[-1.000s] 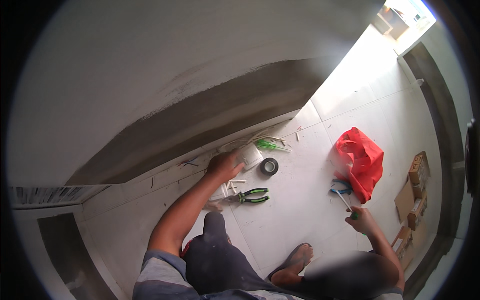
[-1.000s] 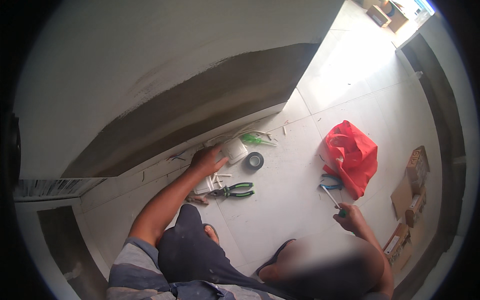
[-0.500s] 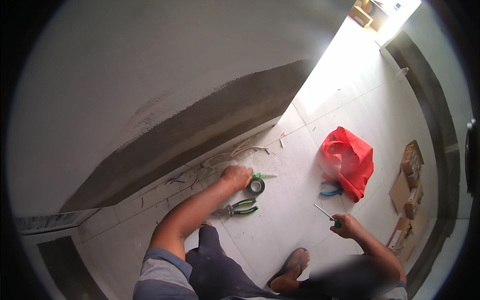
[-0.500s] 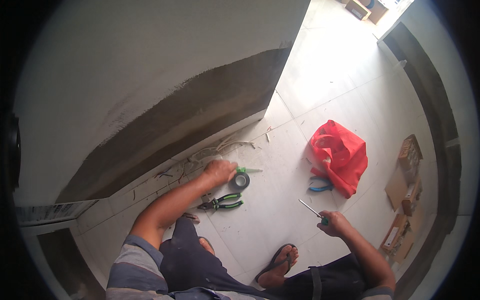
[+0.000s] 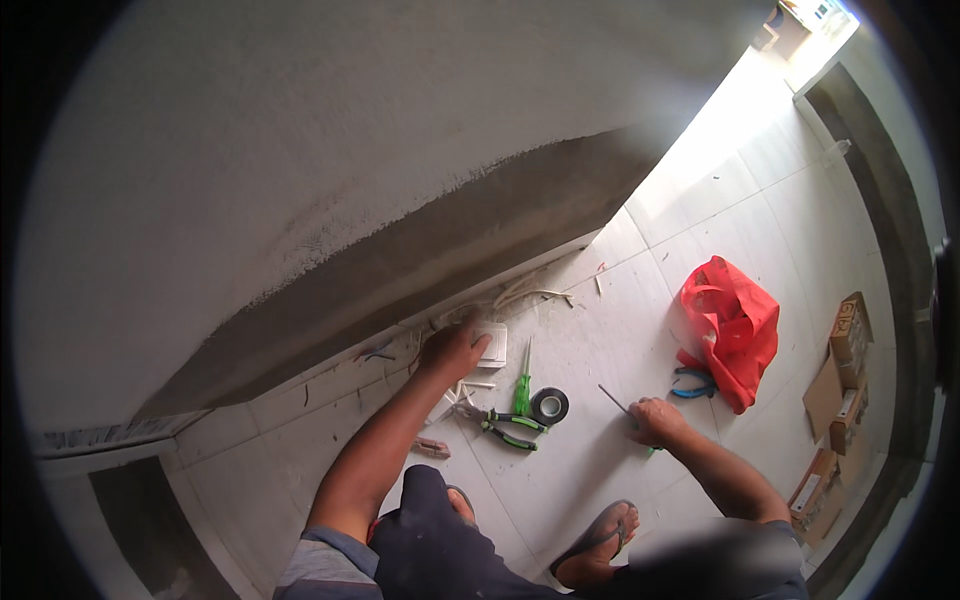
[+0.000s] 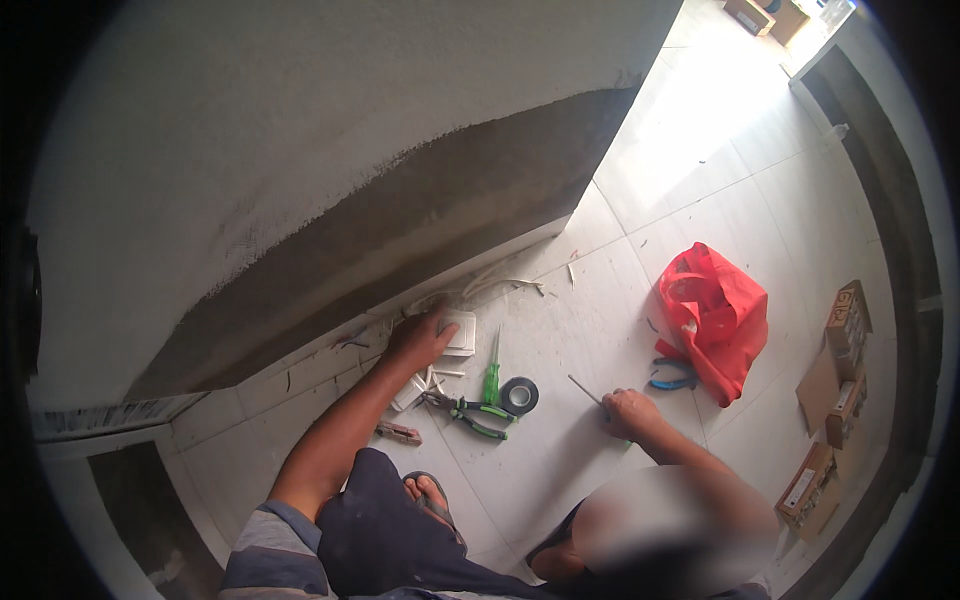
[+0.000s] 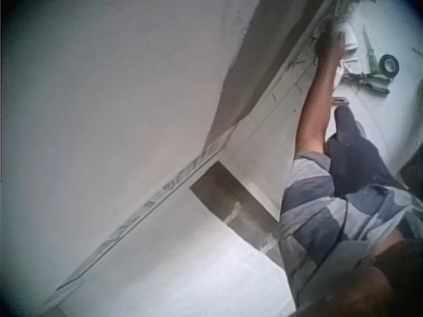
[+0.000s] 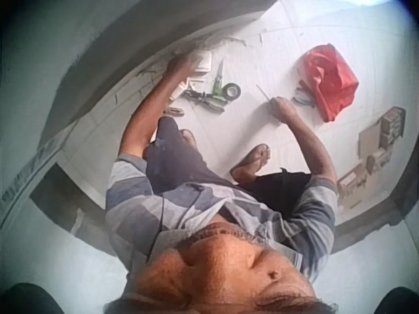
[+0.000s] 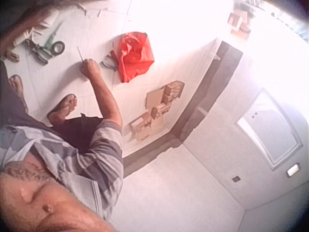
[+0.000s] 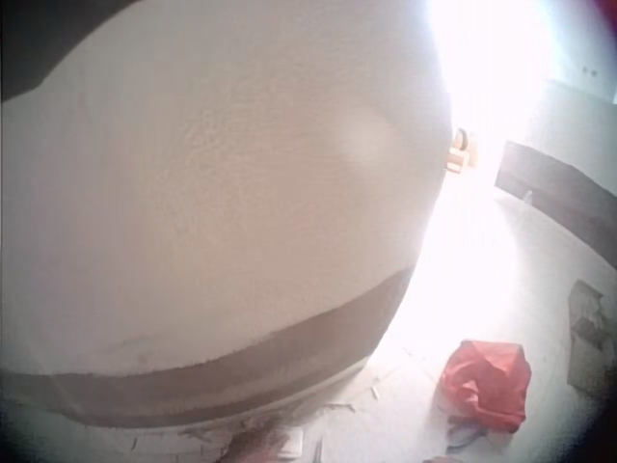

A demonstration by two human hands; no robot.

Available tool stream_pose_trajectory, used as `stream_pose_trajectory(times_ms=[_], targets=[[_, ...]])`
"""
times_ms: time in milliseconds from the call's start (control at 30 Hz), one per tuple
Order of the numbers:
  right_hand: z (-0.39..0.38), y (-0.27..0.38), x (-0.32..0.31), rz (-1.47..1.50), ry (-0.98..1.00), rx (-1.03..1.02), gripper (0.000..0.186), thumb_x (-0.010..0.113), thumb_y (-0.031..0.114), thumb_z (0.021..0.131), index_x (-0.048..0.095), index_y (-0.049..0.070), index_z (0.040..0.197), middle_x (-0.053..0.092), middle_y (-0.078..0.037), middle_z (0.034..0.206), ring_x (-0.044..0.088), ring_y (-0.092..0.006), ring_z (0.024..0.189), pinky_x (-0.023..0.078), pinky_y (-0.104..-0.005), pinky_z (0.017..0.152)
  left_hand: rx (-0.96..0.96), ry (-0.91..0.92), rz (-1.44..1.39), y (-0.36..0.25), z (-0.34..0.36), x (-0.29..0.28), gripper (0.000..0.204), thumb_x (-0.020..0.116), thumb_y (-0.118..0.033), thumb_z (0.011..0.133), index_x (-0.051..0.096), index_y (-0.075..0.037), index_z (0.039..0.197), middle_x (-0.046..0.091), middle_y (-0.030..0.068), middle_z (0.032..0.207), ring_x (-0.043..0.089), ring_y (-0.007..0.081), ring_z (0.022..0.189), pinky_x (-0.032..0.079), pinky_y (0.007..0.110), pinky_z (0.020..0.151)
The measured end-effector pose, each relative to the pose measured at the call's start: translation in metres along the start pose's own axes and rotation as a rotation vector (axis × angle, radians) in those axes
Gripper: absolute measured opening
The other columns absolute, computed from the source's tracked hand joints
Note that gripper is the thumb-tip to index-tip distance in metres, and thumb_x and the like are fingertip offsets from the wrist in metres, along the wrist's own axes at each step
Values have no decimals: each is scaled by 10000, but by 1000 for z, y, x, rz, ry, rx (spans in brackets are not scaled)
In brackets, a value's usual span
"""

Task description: The person installs two electrical outlet boxes into a wall using a screwdriver. They secure each box with screws, then retrieve additional tools and materials from the floor before continuing to tighten the screws on both boxes.

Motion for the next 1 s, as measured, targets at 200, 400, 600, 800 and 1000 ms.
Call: stream_pose_trajectory(times_ms=[200, 400, 600, 800, 1000], targets=[[55, 14, -55, 276, -352, -105, 367, 793, 382, 886, 768, 53, 1047, 725, -206, 1001, 712, -403, 948, 578, -474, 858, 166, 201, 30, -26, -29, 11, 489, 701, -417, 962, 665, -91, 1325, 745, 229, 1104, 730, 410, 1016, 590, 508, 855], [172, 65, -125, 475, -906, -140, 212, 708, 108, 909, 779, 61, 1104, 726, -162, 1052, 684, -378, 1002, 556, -447, 901, 142, 23, -324, -44, -86, -4, 346, 697, -295, 979, 686, -65, 1237, 746, 204, 901, 735, 405, 817, 581, 481, 715], [234, 83, -127, 198, -879, -15, 210, 675, 95, 925, 783, 116, 1104, 703, -120, 1090, 650, -356, 1029, 547, -450, 917, -148, 13, -664, -10, -114, 12, 256, 669, -220, 1029, 734, -45, 1204, 491, -12, 629, 492, 73, 568, 439, 288, 551], [239, 81, -130, 243, -843, 83, 129, 694, 125, 894, 755, 98, 1004, 690, -120, 1081, 648, -356, 1064, 542, -464, 935, -484, 212, -1313, 12, -124, 28, 304, 514, -136, 1053, 675, 8, 1267, 670, 41, 852, 661, 138, 762, 553, 281, 698], [191, 137, -99, 629, -770, -193, 115, 711, 67, 824, 715, 42, 936, 713, -155, 931, 702, -355, 859, 576, -436, 801, -529, 133, -1655, -6, -111, 22, 348, 540, -236, 1045, 644, 13, 1264, 725, 90, 1032, 729, 233, 1005, 587, 336, 884]])
Point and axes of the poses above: each hand's wrist, its own z-axis towards the middle knuckle, its own x-axis out of the palm, y = z × x, the point moved 3 cm from there along z, towards the middle knuckle
